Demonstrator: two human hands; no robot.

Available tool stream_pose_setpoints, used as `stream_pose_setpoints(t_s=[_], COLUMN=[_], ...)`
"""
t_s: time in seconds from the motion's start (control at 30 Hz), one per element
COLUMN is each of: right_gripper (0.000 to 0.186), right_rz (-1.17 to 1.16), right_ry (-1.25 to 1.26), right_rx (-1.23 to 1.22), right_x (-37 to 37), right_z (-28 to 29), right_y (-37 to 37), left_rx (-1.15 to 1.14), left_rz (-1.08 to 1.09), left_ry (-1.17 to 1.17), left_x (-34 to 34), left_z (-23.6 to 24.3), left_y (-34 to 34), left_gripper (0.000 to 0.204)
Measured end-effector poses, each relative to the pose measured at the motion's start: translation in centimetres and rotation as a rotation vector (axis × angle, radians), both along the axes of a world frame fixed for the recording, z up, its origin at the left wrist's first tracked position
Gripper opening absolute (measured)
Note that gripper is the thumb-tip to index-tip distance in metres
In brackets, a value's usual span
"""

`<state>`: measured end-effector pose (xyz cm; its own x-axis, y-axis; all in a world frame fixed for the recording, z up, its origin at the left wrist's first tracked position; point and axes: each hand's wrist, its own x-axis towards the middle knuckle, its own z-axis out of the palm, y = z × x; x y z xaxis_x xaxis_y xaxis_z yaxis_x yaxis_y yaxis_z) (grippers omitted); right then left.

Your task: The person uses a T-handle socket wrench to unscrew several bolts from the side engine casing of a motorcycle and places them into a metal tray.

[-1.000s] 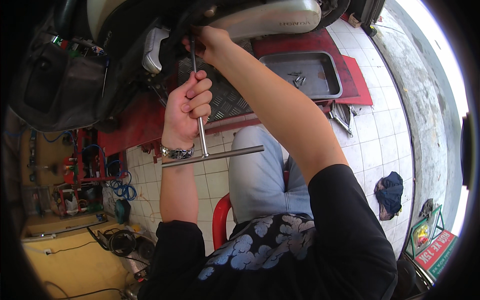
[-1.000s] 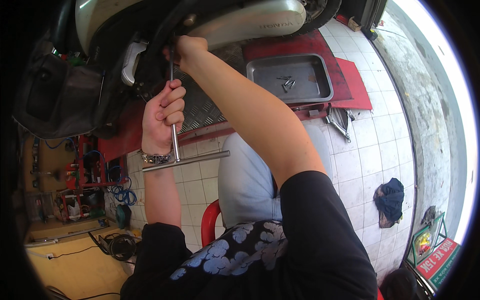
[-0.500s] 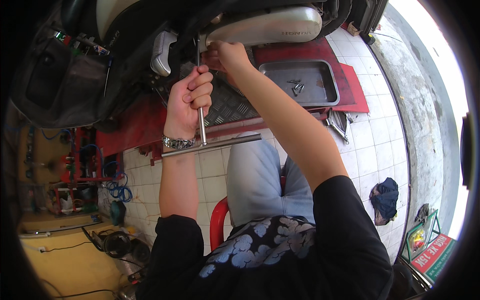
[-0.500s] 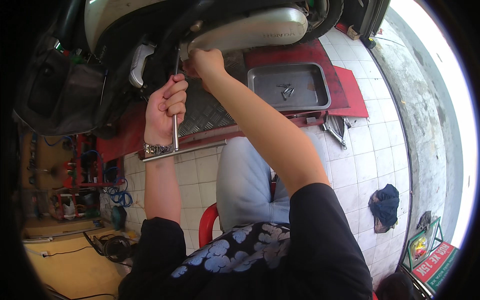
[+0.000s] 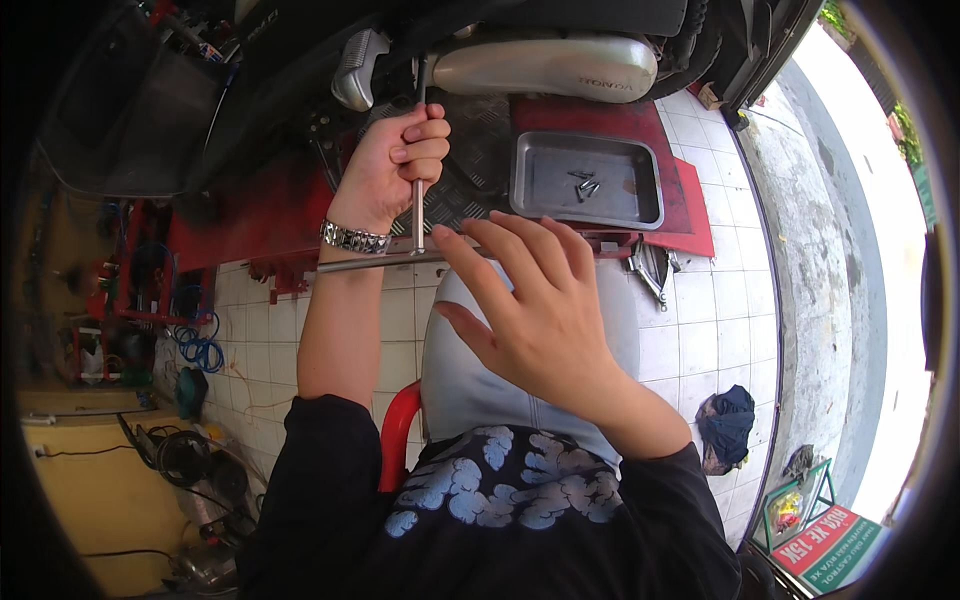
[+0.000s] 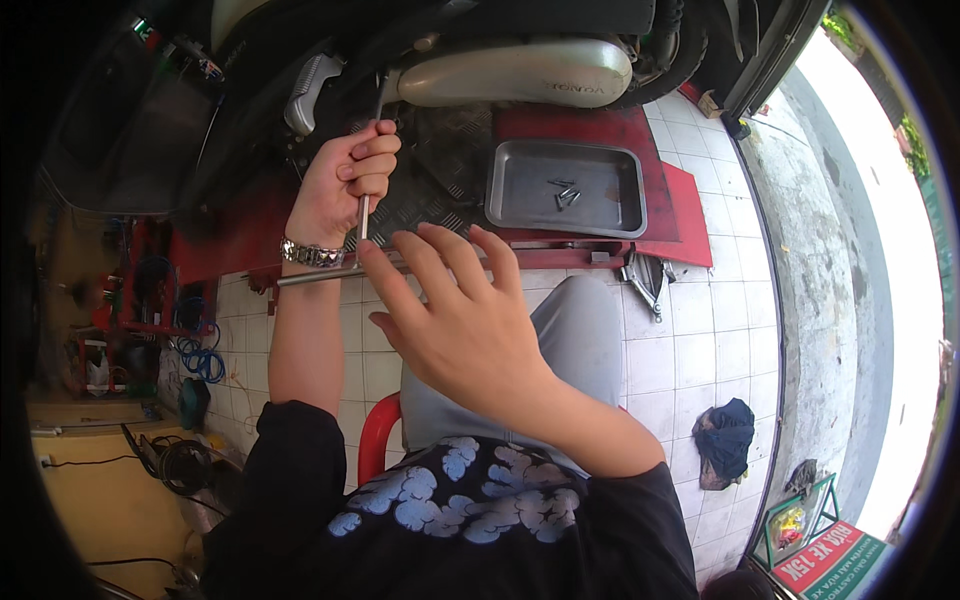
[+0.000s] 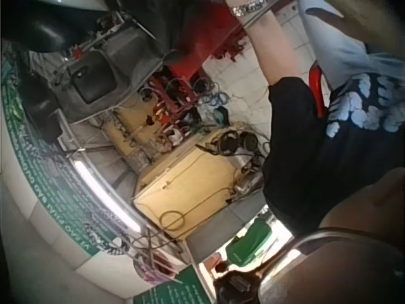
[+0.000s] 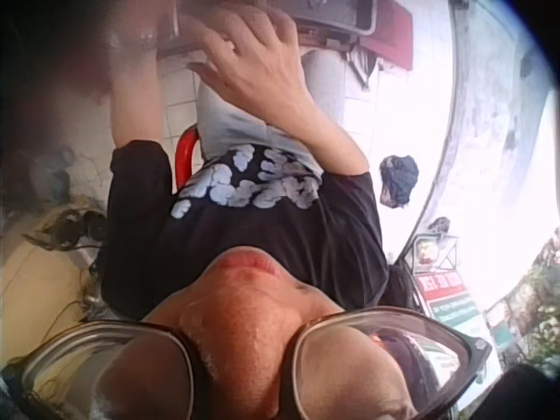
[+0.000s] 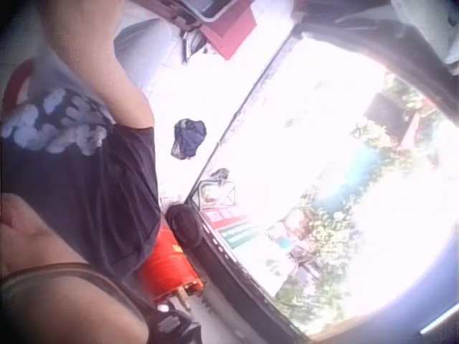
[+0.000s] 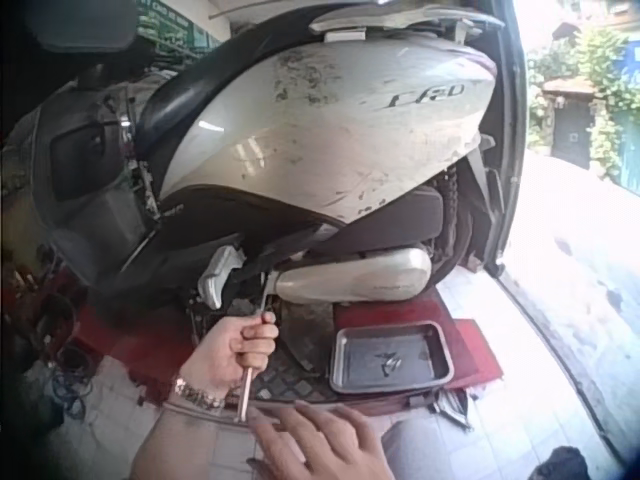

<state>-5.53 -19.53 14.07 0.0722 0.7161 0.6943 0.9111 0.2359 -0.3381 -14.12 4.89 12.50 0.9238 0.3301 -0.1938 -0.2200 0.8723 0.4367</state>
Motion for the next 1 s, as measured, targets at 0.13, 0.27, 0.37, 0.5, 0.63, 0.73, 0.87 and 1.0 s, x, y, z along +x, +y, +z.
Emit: stream_pose_setpoints(t_s=[0.13, 0.27, 0.37, 0.5, 0.63, 0.73, 0.87, 1.0], right_gripper=[0.048, 0.041, 0.033, 0.027, 0.021, 0.02, 0.029, 0.043], right_rz=[-0.069, 0.036, 0.097, 0.174, 0.243, 0.385, 0.551, 0.572], right_ry=[-0.257, -0.064, 0.168, 0.484, 0.868, 1.079, 1.351, 1.167], right_rx=[-0.087, -0.168, -0.175, -0.183, -0.14, -0.149, -0.093, -0.157], right_x=[-1.6, -3.5, -3.9, -4.3, -5.0, -5.6, -6.8, -6.0], right_z=[-2.3, -3.4, -4.0, -3.9, -4.7, -4.4, -4.9, -5.2], right_y=[3.7, 5.4, 5.7, 5.7, 6.1, 6.2, 6.9, 7.1], left_rx=[0.021, -0.086, 0.227, 0.612, 1.387, 1.664, 1.026, 0.026], left_rz=[-0.017, -0.112, 0.342, 1.026, 0.894, 0.806, 1.251, 0.773], left_ry=[0.004, -0.208, 0.072, 0.12, 0.23, 0.417, 0.573, 0.368], left_x=[0.1, -1.6, -2.2, -6.7, -9.3, -8.5, -8.0, -8.0], left_z=[-0.2, -2.7, -1.6, -4.0, -2.9, -0.1, -4.4, -5.5], left_y=[0.3, 2.4, -1.3, -7.7, -11.9, -13.0, -13.2, -15.7], left_gripper=[0.022, 0.037, 0.049, 0.068, 0.071, 0.066, 0.059, 0.049])
